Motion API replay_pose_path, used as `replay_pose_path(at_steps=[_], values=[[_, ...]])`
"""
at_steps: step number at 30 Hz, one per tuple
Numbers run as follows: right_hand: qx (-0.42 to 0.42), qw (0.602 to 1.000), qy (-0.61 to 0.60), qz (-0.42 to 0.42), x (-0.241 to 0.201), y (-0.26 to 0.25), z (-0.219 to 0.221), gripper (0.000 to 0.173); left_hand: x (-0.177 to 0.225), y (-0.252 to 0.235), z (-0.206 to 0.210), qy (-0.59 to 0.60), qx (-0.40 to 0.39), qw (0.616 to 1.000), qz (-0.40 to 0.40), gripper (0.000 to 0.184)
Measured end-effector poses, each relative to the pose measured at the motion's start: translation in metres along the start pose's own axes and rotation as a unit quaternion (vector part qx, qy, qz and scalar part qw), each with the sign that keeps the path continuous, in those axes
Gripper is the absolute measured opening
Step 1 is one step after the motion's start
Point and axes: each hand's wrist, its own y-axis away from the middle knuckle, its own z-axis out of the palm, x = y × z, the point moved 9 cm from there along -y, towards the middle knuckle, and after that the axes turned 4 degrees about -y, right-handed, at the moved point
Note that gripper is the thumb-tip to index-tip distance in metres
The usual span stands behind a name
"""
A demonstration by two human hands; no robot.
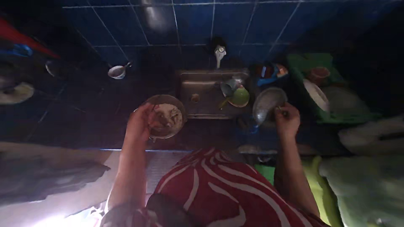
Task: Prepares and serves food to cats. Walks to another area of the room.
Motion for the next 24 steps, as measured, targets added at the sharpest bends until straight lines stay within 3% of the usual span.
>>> replay_pose_path(at_steps=[4,9,13,16,19,22,24], values=[[-0.129,0.99,-0.026,0.049,0.027,-0.086,0.09,0.032,-0.008,-0.003,0.02,0.033,0.05,0.998,-0.001,0.034],[-0.288,0.945,0.117,0.099,0.069,-0.131,0.2,0.046,-0.016,-0.001,0.039,0.018,0.089,0.995,0.029,0.033],[-0.339,0.906,0.238,0.085,0.109,-0.144,0.244,0.056,-0.024,-0.007,0.053,0.024,0.1,0.994,0.035,0.036],[-0.336,0.897,0.275,0.078,0.114,-0.144,0.248,0.052,-0.037,-0.011,0.061,0.035,0.126,0.991,-0.006,0.033],[-0.311,0.92,0.235,0.047,0.077,-0.139,0.238,0.048,-0.049,-0.016,0.073,0.042,0.115,0.992,-0.013,0.033],[-0.287,0.955,0.038,-0.061,-0.031,-0.11,0.232,0.042,-0.059,-0.02,0.087,0.052,0.115,0.992,-0.004,0.032],[-0.347,0.922,-0.067,-0.156,-0.102,-0.061,0.242,0.032,-0.066,-0.016,0.098,0.049,0.133,0.99,-0.01,0.031]])
